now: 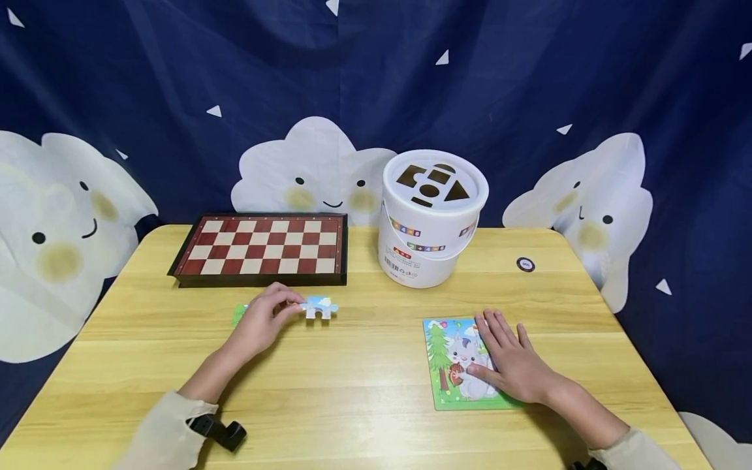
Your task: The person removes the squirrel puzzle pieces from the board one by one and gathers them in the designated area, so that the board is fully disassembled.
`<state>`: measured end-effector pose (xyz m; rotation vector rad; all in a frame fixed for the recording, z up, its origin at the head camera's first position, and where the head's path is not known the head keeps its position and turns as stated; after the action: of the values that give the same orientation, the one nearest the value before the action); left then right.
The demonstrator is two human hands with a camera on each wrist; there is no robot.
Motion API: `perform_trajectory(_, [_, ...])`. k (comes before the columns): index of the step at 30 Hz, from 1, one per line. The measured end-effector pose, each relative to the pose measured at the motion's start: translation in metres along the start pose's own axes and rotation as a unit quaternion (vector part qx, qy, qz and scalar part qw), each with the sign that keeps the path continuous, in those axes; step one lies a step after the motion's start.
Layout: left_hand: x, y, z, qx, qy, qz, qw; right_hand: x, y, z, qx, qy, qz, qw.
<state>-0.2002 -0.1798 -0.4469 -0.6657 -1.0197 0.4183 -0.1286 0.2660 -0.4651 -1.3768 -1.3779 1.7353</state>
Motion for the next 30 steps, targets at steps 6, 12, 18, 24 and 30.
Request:
perform_trajectory(6, [-0.020,-0.018,-0.012,0.014,-0.007,0.031,0.9994,0.001,0.002,-0.001,-0.001,-0.002,0.004,1.000])
perform_trajectory(12, [-0.032,-0.029,-0.020,0.016,-0.013,0.054,0.9983,-0.003,-0.002,0.001,-0.032,0.027,-0.011,0.999])
perform_trajectory(18, [-0.035,-0.035,-0.023,0.007,-0.025,0.080,0.9964,0.000,0.001,0.000,-0.007,0.005,0.001,1.000])
perform_trajectory(24, [-0.038,-0.034,-0.025,-0.004,-0.036,0.093,0.9950,0.002,0.003,0.000,-0.002,0.004,0.000,1.000])
perform_trajectory(30, [-0.038,-0.034,-0.025,-0.004,-0.031,0.091,0.9953,0.004,0.004,0.000,-0.006,0.005,0.003,1.000])
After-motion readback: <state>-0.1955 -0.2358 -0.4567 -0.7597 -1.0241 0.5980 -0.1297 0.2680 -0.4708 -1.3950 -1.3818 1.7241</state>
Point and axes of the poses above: each hand's wrist, its own z-axis towards the middle knuckle, its own y-axis out of the palm, x = y × z, the point moved 5 cm from there along z, towards the middle knuckle, and after that the axes turned 3 degrees about y, right-handed, at the moved point
